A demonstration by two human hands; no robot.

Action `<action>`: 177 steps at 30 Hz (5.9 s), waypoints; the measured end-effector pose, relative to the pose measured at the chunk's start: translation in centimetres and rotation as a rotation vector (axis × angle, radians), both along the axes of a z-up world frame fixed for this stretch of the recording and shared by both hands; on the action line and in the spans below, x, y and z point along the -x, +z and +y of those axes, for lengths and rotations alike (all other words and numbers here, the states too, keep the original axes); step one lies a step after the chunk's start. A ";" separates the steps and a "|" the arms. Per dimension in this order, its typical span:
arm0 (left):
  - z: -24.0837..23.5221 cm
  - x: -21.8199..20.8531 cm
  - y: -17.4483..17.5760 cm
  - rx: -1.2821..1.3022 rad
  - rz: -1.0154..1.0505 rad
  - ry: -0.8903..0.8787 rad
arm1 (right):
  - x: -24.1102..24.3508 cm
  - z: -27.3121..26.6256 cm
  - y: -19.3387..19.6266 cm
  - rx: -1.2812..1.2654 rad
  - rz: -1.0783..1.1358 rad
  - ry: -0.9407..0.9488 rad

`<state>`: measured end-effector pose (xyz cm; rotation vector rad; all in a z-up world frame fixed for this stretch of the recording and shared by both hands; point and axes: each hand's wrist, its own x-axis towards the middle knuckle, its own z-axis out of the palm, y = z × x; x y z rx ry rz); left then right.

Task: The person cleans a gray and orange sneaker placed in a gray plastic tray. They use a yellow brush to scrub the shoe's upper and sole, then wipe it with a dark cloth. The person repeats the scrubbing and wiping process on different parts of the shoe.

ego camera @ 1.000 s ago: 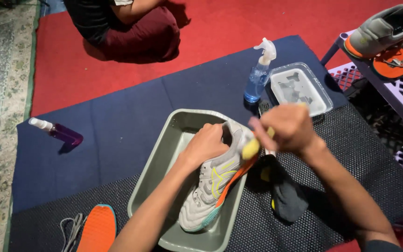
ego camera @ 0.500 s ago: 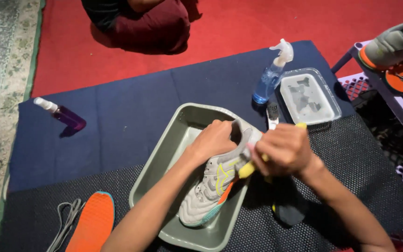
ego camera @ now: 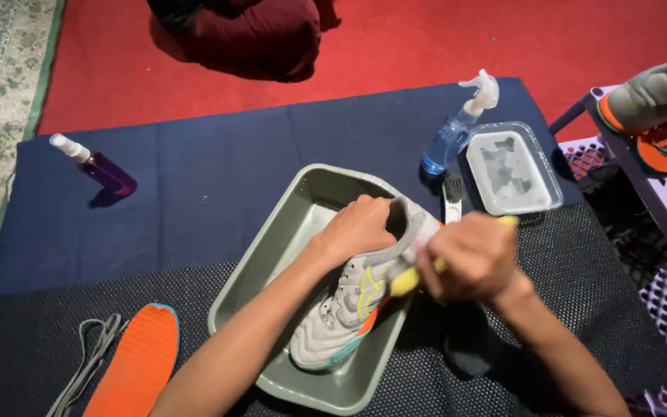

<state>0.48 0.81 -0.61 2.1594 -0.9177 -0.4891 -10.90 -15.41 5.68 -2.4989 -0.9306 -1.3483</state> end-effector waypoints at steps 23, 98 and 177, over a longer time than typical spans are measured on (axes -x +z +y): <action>0.2 0.6 0.6 -0.058 0.011 -0.004 | -0.6 -1.9 -0.2 0.004 0.038 -0.030; -0.5 0.5 1.2 -0.096 0.052 0.015 | -0.7 -2.9 1.0 0.030 0.043 0.031; -0.6 0.5 3.0 -0.182 0.183 0.194 | -0.6 -14.5 -0.2 -0.207 0.570 -0.720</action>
